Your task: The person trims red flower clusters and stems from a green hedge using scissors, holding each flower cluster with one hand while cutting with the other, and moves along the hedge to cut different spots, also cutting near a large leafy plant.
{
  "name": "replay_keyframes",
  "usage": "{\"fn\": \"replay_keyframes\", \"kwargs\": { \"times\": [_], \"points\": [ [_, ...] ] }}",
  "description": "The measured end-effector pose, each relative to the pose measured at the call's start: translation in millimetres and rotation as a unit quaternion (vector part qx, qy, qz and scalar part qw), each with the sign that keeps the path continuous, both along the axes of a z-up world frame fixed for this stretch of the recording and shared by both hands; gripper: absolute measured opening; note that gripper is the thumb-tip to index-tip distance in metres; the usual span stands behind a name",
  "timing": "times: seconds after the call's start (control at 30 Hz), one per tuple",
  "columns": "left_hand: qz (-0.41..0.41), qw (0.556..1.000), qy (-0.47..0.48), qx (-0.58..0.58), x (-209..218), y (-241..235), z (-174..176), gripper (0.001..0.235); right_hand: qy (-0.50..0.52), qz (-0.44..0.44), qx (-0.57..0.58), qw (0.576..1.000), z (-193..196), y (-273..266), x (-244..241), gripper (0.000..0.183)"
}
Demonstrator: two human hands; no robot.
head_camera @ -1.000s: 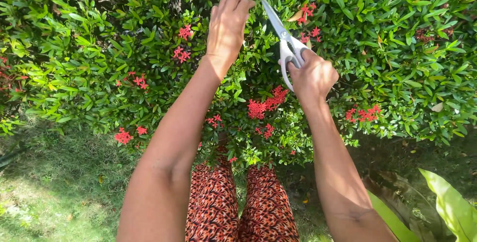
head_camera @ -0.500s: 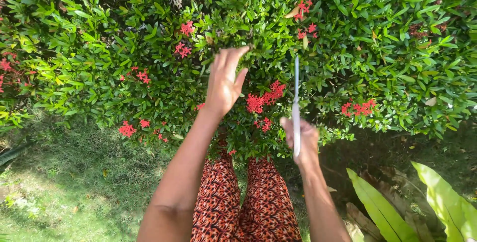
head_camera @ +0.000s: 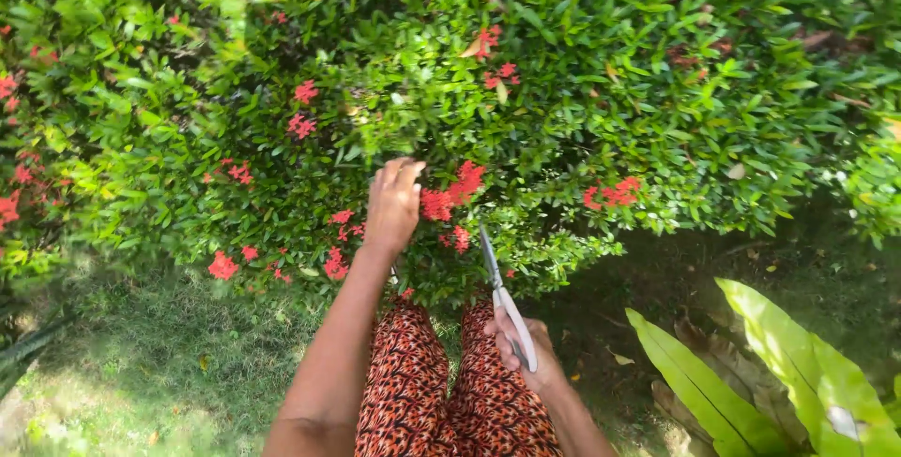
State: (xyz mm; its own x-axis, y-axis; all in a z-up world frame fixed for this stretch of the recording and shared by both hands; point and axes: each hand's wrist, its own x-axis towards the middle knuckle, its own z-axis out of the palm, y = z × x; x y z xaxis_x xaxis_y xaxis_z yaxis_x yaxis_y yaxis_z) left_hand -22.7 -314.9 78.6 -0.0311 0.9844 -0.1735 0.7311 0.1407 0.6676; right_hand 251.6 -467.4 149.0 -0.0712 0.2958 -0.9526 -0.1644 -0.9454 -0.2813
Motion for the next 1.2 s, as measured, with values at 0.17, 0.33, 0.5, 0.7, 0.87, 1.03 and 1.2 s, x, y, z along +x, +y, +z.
{"fn": "replay_keyframes", "kwargs": {
  "times": [0.17, 0.33, 0.5, 0.7, 0.87, 1.03, 1.2],
  "points": [
    [-0.04, 0.999, 0.007, 0.012, 22.8, 1.5, -2.2, 0.035, 0.04, -0.038, 0.018, 0.998, 1.6, -21.7, 28.5, 0.04],
    [-0.048, 0.998, -0.027, -0.03, 76.6, 3.5, 23.8, 0.039, -0.023, -0.048, 0.048, 0.997, 4.1, -21.8, 70.7, 0.034],
    [-0.05, 0.989, -0.098, -0.098, 126.8, -14.9, 1.2, 0.04, -0.069, -0.1, 0.078, 0.989, 3.3, -15.4, 112.3, 0.025],
    [-0.027, 0.994, -0.032, -0.102, 161.2, -35.9, -12.6, 0.048, -0.061, -0.218, 0.122, 0.967, 10.7, -25.1, 157.6, 0.022],
    [-0.039, 0.994, 0.005, -0.102, 168.2, -49.1, -20.3, 0.063, -0.137, -0.164, 0.109, 0.971, 13.2, -28.2, 183.9, 0.026],
    [-0.079, 0.97, -0.038, -0.227, 163.2, -72.8, -27.3, 0.035, -0.15, -0.154, 0.089, 0.973, -5.9, -45.0, 186.3, 0.031],
    [-0.167, 0.927, -0.068, -0.33, 162.7, -103.0, -37.7, 0.031, -0.173, -0.177, 0.091, 0.965, -12.4, -52.7, 160.1, 0.022]
  ]
}}
